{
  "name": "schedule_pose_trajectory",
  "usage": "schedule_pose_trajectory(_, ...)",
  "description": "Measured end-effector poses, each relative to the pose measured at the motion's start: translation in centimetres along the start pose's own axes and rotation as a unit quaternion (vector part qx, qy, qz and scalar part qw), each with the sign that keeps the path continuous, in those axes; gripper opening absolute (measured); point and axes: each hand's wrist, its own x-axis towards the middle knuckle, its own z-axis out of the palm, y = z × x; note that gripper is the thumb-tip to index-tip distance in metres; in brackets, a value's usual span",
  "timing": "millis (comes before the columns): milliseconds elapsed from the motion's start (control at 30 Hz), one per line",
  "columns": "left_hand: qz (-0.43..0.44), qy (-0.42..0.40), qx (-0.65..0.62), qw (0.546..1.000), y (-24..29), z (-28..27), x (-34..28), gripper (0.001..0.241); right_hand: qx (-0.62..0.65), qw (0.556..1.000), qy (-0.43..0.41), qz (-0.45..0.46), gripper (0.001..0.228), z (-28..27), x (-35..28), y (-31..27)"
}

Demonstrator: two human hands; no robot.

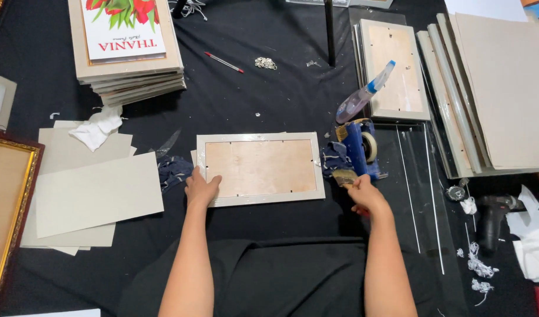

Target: Cleaning the back of a picture frame with a brush and applying tape to secure the backing.

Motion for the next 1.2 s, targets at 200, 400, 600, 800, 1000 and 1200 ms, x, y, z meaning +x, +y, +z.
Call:
schedule_pose_trajectory(200, 0.0, 0.002, 0.017, 1.0, -0.4, 0.4, 0.8, 0.096, 0.018, 0.975, 0.1, -0.196, 0.044, -3.4, -5.5, -3.2)
schedule_pose_trajectory(400, -0.003, 0.011, 0.038, 0.999, -0.2, 0.8, 1.0, 0.097, 0.174, 0.92, 0.26, -0.234, 0.029, 3.5, 1.4, -3.4)
schedule_pose_trajectory(600, -0.014, 0.014, 0.049, 0.999, 0.9, 0.4, 0.4, 0.097, 0.209, 0.897, 0.269, -0.281, 0.031, 7.4, 7.4, -5.3)
schedule_pose_trajectory(800, -0.017, 0.032, 0.032, 0.999, 0.7, 0.0, 0.8, 0.097, 0.204, 0.879, 0.309, -0.301, 0.015, 4.3, 6.5, -4.3)
schedule_pose_trajectory(1000, 0.006, 0.022, 0.049, 0.999, 1.7, -0.7, -0.1, 0.093, 0.169, 0.86, 0.389, -0.282, 0.01, 2.9, 8.8, -2.4)
schedule_pose_trajectory(1200, 0.024, -0.01, 0.078, 0.997, 2.5, -0.3, -0.6, 0.089, 0.065, 0.841, 0.346, -0.411, 0.009, 12.9, 6.1, -12.2)
